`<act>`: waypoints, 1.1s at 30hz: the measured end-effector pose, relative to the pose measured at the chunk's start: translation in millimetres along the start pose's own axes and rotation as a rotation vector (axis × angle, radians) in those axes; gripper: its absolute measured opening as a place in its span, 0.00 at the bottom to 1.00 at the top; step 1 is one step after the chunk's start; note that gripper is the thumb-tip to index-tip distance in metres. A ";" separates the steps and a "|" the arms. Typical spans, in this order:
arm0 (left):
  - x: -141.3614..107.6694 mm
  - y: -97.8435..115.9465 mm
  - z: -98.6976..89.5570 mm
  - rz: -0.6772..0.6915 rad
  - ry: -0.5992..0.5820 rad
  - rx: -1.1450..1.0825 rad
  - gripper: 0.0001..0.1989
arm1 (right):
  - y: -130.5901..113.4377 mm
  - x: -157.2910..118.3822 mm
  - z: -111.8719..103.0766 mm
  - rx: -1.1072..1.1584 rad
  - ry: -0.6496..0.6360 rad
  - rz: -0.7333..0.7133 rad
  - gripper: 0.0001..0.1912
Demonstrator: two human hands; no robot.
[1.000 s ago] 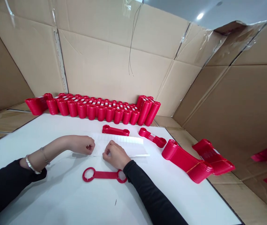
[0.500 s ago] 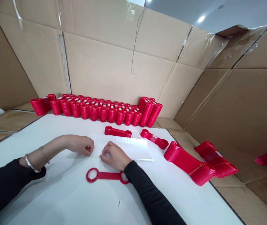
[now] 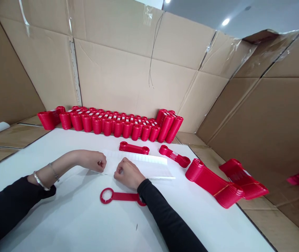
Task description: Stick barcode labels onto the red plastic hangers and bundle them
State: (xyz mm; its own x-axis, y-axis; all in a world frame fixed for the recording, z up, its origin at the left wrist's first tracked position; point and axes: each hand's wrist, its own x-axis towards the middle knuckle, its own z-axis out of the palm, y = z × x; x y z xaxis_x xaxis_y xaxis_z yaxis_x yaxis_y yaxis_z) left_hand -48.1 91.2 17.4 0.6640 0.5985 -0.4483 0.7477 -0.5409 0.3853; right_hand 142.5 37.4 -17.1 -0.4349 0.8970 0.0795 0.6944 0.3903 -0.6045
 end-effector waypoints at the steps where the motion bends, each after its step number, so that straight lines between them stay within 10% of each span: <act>1: -0.3 -0.5 0.0 -0.003 -0.004 -0.002 0.07 | -1.1 0.3 0.8 0.006 0.003 -0.002 0.03; 33: -11.7 -11.5 -1.4 -0.023 -0.046 -0.042 0.05 | -19.3 8.9 13.0 0.050 -0.016 -0.003 0.05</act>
State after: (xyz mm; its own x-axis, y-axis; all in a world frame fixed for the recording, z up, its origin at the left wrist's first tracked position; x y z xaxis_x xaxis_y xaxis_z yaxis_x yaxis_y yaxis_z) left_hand -64.4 91.3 19.4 0.6461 0.5820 -0.4937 0.7632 -0.5017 0.4072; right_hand 117.7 35.1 -15.0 -0.4461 0.8923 0.0691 0.6641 0.3818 -0.6428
